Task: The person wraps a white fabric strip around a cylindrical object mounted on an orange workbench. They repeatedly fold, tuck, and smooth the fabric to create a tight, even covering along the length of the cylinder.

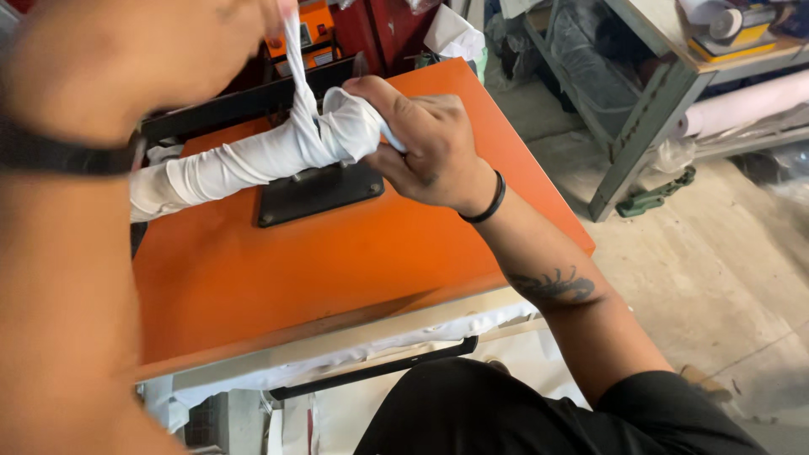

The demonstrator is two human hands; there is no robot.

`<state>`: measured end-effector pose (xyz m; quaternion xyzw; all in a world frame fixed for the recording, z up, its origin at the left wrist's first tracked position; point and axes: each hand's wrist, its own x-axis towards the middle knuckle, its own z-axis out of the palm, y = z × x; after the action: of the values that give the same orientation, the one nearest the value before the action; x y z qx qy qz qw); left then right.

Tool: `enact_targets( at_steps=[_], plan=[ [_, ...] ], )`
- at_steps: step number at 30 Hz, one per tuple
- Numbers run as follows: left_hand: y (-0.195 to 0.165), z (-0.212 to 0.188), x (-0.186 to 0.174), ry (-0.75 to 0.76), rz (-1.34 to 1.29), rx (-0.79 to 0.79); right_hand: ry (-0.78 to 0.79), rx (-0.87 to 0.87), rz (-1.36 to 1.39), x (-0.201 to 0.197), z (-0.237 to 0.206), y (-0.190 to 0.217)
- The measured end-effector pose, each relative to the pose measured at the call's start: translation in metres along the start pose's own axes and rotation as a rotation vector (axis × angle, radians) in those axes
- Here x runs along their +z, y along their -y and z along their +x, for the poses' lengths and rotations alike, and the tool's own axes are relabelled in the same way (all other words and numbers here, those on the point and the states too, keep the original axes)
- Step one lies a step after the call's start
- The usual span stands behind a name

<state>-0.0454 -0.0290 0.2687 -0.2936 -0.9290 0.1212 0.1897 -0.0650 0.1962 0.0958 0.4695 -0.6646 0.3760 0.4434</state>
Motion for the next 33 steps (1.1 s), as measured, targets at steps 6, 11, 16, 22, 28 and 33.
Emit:
enact_targets(
  at_steps=[6,11,16,22,28,33],
  plan=[
    [-0.011,0.036,0.050,0.670,-0.106,-0.173,-0.044,0.295,0.097,-0.012,-0.005,0.029],
    [-0.009,0.051,0.064,0.692,-0.148,-0.116,-0.024,0.455,0.298,-0.023,-0.013,0.039],
    [-0.006,0.045,0.056,0.446,-0.106,-0.175,-0.040,0.655,0.531,-0.005,-0.020,0.042],
    [0.016,0.070,0.086,0.156,-0.108,0.183,-0.069,0.704,0.749,0.013,-0.030,0.048],
    [0.035,0.108,0.126,0.060,-0.473,0.328,-0.123,0.697,0.850,0.020,-0.040,0.050],
    [0.010,0.086,0.092,0.247,-0.463,-0.076,-0.063,0.632,0.796,0.017,-0.043,0.040]
  ],
)
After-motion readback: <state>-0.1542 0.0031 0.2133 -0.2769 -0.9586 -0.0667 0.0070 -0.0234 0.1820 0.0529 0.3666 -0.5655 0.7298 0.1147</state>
